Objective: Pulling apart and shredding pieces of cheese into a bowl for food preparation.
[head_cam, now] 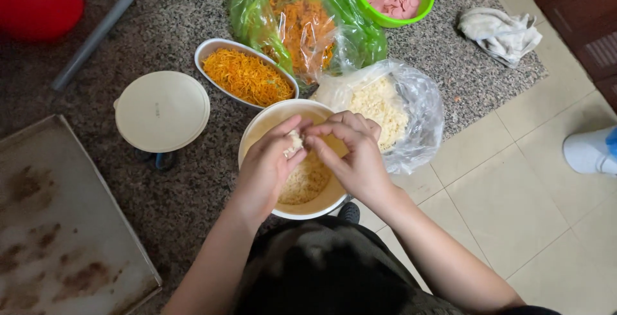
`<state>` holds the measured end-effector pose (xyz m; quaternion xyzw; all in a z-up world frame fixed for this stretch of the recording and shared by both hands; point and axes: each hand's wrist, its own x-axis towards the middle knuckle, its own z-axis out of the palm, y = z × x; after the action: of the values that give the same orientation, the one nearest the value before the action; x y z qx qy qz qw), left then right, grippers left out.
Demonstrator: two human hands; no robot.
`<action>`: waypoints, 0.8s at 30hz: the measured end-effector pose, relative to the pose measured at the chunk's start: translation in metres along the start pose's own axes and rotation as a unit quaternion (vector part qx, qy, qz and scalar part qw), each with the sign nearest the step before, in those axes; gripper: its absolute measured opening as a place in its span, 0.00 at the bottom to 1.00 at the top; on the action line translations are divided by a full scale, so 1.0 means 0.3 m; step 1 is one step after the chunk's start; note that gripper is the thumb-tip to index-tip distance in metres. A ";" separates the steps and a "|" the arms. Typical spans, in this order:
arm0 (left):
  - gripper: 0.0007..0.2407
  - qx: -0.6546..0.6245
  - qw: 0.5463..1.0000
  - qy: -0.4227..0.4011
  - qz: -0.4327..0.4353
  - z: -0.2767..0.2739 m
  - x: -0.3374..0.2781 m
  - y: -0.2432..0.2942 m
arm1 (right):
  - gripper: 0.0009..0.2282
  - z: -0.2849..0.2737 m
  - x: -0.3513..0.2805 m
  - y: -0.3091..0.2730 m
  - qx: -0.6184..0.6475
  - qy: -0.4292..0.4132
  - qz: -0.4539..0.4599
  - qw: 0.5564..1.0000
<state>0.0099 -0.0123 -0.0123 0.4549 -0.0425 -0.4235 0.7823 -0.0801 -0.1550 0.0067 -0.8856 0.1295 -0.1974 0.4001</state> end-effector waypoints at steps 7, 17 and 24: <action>0.21 0.062 0.997 -0.021 0.043 -0.021 -0.004 -0.033 | 0.04 0.041 0.003 0.037 -0.056 -0.009 -0.034 0.998; 0.15 0.111 0.988 0.048 0.095 -0.018 0.022 -0.074 | 0.04 0.066 -0.004 0.114 0.064 0.059 0.010 0.996; 0.14 0.125 0.986 0.045 0.105 -0.025 0.033 -0.087 | 0.04 0.075 -0.001 0.040 0.037 0.074 -0.002 0.997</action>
<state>0.0033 -0.0200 -0.0392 0.5608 -0.1071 -0.3090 0.7606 -0.0710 -0.1479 -0.0162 -0.8532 0.1493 -0.2681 0.4217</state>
